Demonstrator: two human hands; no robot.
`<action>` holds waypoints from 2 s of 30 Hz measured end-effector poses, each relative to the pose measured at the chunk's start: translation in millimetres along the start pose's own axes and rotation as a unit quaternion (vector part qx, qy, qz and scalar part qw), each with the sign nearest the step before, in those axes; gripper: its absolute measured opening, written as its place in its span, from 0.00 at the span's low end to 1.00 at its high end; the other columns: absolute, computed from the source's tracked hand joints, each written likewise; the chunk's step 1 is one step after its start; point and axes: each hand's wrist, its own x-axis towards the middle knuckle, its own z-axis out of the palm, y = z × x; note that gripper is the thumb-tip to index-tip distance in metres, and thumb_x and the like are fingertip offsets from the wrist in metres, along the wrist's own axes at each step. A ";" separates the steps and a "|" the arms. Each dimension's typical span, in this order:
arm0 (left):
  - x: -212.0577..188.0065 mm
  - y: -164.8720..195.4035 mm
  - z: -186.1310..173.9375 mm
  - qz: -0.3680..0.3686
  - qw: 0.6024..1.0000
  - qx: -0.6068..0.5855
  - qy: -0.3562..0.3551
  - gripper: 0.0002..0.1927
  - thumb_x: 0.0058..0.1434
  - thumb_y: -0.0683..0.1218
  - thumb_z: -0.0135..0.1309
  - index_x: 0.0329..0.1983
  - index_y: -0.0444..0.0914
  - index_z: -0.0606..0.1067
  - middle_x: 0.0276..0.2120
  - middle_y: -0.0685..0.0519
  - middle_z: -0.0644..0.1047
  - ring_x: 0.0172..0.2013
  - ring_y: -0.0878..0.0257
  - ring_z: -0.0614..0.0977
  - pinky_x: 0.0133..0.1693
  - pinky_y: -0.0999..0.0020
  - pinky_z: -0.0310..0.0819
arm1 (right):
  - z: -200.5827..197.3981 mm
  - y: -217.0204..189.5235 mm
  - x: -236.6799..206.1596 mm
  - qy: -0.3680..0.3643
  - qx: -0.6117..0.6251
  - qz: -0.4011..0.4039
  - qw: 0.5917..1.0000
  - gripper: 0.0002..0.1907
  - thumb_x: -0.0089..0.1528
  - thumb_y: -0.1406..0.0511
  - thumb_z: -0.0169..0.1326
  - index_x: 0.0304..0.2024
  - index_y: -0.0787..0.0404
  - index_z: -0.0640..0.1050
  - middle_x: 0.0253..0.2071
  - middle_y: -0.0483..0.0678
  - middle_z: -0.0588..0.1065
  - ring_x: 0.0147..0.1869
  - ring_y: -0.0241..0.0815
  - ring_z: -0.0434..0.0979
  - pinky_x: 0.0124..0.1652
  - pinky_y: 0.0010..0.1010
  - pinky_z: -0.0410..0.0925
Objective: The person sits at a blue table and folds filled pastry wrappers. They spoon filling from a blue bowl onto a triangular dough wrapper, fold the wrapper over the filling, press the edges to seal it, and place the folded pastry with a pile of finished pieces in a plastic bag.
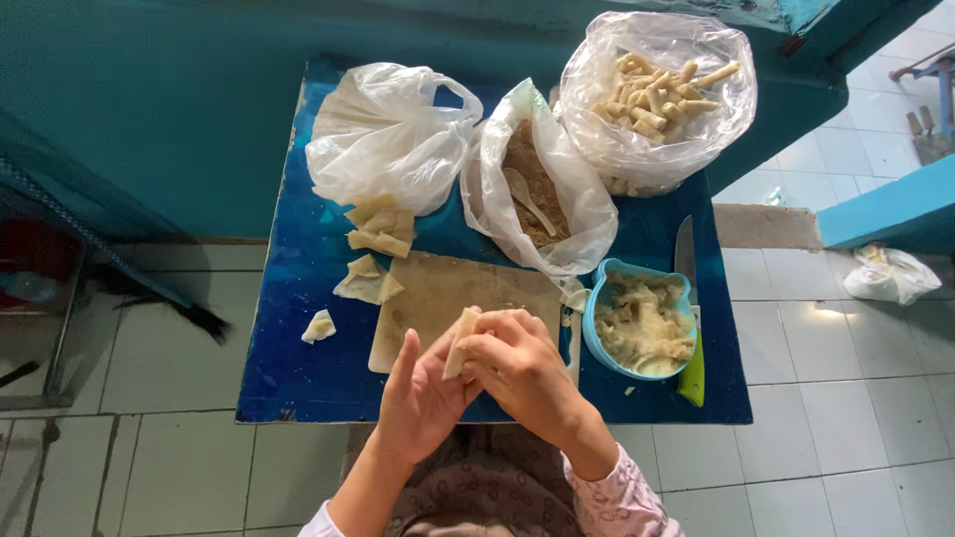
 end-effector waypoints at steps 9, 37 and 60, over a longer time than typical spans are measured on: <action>-3.7 -9.5 -0.4 0.020 0.956 0.272 0.105 0.39 0.67 0.50 0.48 0.77 0.36 0.50 0.74 0.50 0.60 0.70 0.60 0.66 0.66 0.63 0.59 | 31.7 7.5 -19.4 0.088 0.182 0.226 0.953 0.05 0.61 0.72 0.59 0.39 0.67 0.81 0.36 0.49 0.79 0.38 0.38 0.80 0.40 0.26 0.72; -30.3 21.7 -27.0 0.205 0.905 0.222 0.300 0.09 0.72 0.44 0.47 0.52 0.35 0.71 0.43 0.50 0.81 0.42 0.64 0.84 0.44 0.67 0.81 | 67.2 45.8 -30.0 0.242 0.606 0.420 0.631 0.07 0.68 0.66 0.48 0.43 0.63 0.75 0.37 0.45 0.78 0.40 0.35 0.79 0.42 0.30 0.73; -5.5 5.8 7.5 0.222 0.679 0.651 0.257 0.07 0.64 0.43 0.58 0.42 0.34 0.78 0.33 0.49 0.82 0.31 0.62 0.85 0.33 0.69 0.79 | 45.7 34.1 -22.3 0.076 0.263 0.329 0.904 0.07 0.65 0.73 0.54 0.43 0.68 0.81 0.35 0.44 0.79 0.38 0.31 0.77 0.39 0.23 0.70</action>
